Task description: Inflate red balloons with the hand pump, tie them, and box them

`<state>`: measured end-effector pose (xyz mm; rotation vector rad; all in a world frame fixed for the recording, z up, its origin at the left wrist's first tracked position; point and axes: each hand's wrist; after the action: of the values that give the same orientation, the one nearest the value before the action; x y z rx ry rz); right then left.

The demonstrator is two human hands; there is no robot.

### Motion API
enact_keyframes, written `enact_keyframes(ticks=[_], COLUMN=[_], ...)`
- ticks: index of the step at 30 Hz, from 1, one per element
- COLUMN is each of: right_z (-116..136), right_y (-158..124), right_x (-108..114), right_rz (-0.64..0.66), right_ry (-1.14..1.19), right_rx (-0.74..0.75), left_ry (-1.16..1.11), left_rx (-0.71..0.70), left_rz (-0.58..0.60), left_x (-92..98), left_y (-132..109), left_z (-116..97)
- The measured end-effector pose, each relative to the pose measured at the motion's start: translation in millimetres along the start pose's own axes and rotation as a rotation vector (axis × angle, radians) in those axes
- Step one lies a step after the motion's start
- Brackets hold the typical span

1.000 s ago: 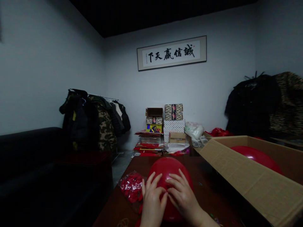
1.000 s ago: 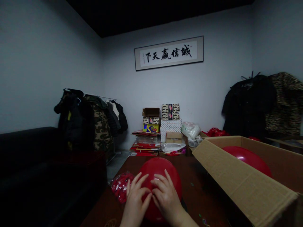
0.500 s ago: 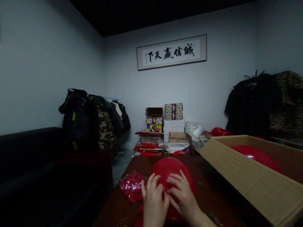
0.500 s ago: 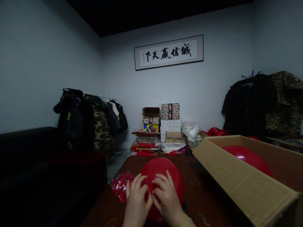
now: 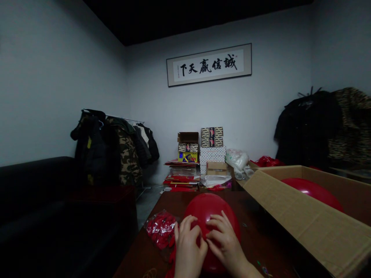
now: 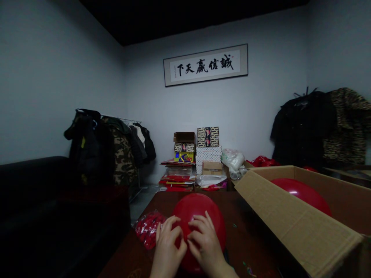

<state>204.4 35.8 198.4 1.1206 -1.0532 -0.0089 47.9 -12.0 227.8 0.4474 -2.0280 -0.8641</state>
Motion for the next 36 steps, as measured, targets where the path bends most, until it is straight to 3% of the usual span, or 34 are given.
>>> enact_keyframes(ticks=[5, 10, 16, 27, 33, 36], right_z=[-0.2, -0.2, -2.4, -4.8, -5.1, -6.5], right_y=[1.6, 0.4, -3.3, -0.5, 0.3, 0.3], right_x=[-3.0, -6.9, -3.9, -2.6, 0.9, 0.9], right_rz=[0.011, -0.103, -0.138, -0.139, -0.123, -0.114], right_ry=[0.165, 0.356, 0.44, 0.288, 0.188, 0.157], right_rx=[-0.11, -0.207, -0.175, -0.065, -0.034, -0.025], left_ry=[-0.087, -0.1, -0.129, -0.125, 0.042, 0.086], left_rx=[0.058, 0.069, 0.084, -0.1, -0.347, -0.395], left_rz=[-0.021, -0.052, -0.102, 0.043, 0.014, -0.02], left_x=[-1.4, -4.1, -0.8, 0.4, 7.8, 9.3], left_y=[1.8, 3.5, 5.8, -3.6, -4.1, -4.4], left_z=[3.3, 9.4, 11.6, 6.9, 12.9, 14.4])
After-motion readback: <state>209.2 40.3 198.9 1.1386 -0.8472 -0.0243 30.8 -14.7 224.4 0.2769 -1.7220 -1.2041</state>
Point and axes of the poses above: each hand's wrist, its own y-axis towards the middle knuckle, its own x-axis out of the back of the hand, z = x × y, and after that the axes turned 7 degrees about -y, right-handed
